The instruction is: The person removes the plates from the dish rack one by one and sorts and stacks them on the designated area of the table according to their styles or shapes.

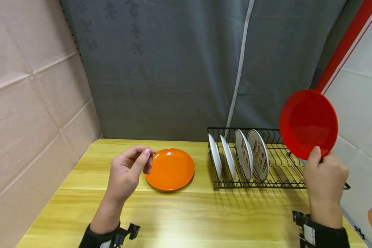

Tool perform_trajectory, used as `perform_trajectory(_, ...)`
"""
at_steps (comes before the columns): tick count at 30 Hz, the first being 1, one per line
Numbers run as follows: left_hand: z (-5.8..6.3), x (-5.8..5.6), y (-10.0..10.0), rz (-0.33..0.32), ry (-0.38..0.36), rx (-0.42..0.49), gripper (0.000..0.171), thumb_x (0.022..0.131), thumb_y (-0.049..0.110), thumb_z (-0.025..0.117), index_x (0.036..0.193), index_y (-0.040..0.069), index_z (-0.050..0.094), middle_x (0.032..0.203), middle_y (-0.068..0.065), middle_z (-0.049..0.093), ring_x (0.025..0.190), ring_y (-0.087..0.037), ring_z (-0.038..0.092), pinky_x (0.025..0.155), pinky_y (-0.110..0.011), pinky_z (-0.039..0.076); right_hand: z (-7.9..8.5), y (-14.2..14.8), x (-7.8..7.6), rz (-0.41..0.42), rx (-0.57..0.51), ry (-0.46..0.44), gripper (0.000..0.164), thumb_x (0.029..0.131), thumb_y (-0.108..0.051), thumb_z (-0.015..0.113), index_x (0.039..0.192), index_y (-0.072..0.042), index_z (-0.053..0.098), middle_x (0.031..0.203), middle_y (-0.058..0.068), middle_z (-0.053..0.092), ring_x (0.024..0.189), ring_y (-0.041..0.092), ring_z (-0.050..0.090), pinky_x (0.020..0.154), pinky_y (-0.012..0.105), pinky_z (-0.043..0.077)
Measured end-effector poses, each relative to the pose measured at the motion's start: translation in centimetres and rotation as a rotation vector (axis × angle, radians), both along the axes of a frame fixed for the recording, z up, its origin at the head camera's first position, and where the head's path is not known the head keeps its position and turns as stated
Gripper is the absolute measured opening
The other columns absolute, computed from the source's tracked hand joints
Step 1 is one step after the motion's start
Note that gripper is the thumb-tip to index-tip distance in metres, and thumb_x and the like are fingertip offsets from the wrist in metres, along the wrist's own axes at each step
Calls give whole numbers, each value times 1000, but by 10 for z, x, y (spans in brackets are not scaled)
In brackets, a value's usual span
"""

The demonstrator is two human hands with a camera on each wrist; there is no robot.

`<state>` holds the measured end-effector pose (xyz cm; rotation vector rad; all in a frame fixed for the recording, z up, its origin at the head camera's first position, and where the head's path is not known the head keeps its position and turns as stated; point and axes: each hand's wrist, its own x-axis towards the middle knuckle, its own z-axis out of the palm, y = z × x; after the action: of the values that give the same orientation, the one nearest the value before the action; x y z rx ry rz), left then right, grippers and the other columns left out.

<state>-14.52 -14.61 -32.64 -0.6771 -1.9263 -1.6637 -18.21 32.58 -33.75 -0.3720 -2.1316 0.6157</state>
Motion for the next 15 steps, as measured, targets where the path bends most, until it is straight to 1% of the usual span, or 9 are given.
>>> perform_trajectory(2, 0, 0, 0, -1, -1, 2, 17, 107, -4, 54, 104, -6, 71, 83, -3, 65, 65, -16, 56, 60, -22, 54, 4, -3, 1, 7, -40, 36, 56, 110, -30, 44, 105, 19, 71, 98, 42, 71, 65, 34, 62, 50, 6, 23)
perform_trajectory(4, 0, -1, -1, -7, 5, 8, 16, 106, -5, 54, 103, -7, 70, 82, -4, 64, 65, -16, 56, 59, -22, 54, 6, -5, 2, 27, -82, 61, 55, 110, -31, 46, 113, 16, 73, 103, 40, 72, 60, 10, 57, 51, 3, 23)
perform_trajectory(5, -1, -1, -1, -11, 9, 12, 17, 106, -5, 54, 103, -7, 70, 81, -4, 64, 64, -16, 56, 59, -22, 54, 8, -6, 2, 34, -108, 63, 55, 110, -32, 47, 111, 15, 74, 97, 38, 73, 57, 2, 49, 50, 5, 24)
perform_trajectory(7, -1, -2, -1, -19, 15, 20, 17, 106, -5, 54, 102, -8, 70, 81, -5, 64, 64, -16, 56, 58, -23, 54, 9, -9, 2, 46, -160, 57, 54, 109, -34, 50, 100, 13, 76, 77, 22, 73, 55, -8, 34, 46, 11, 26)
perform_trajectory(9, -1, -2, -1, -21, 15, 22, 17, 106, -6, 54, 102, -9, 70, 81, -6, 64, 64, -16, 56, 58, -23, 54, 10, -12, 3, 66, -212, 48, 53, 108, -34, 52, 84, 7, 74, 60, 1, 64, 52, -3, 35, 44, 18, 26)
perform_trajectory(10, -1, -2, -1, -18, 11, 20, 17, 106, -5, 54, 102, -8, 70, 81, -6, 64, 64, -16, 56, 58, -23, 54, 11, -15, 3, 76, -242, 38, 52, 108, -34, 53, 76, 3, 70, 55, -9, 55, 52, 2, 35, 43, 22, 25)
perform_trajectory(11, 0, -1, -1, -17, 7, 19, 17, 106, -5, 54, 102, -7, 70, 81, -5, 64, 64, -16, 56, 59, -23, 54, 12, -17, 3, 88, -268, 28, 51, 108, -35, 54, 72, -1, 66, 53, -17, 47, 52, 5, 35, 44, 24, 25)
perform_trajectory(12, 0, -1, -1, -15, 1, 17, 17, 106, -5, 54, 103, -6, 70, 81, -5, 64, 65, -16, 56, 59, -22, 54, 12, -20, 4, 98, -287, 20, 51, 108, -35, 54, 68, -4, 63, 51, -21, 43, 53, 7, 35, 45, 26, 25)
perform_trajectory(15, 0, -1, 1, -25, 14, 38, 17, 106, -6, 54, 102, -5, 71, 81, -4, 64, 64, -16, 56, 59, -23, 54, 14, -29, 5, 129, -329, -12, 52, 109, -37, 54, 66, -8, 59, 49, -18, 41, 53, 9, 34, 46, 29, 24)
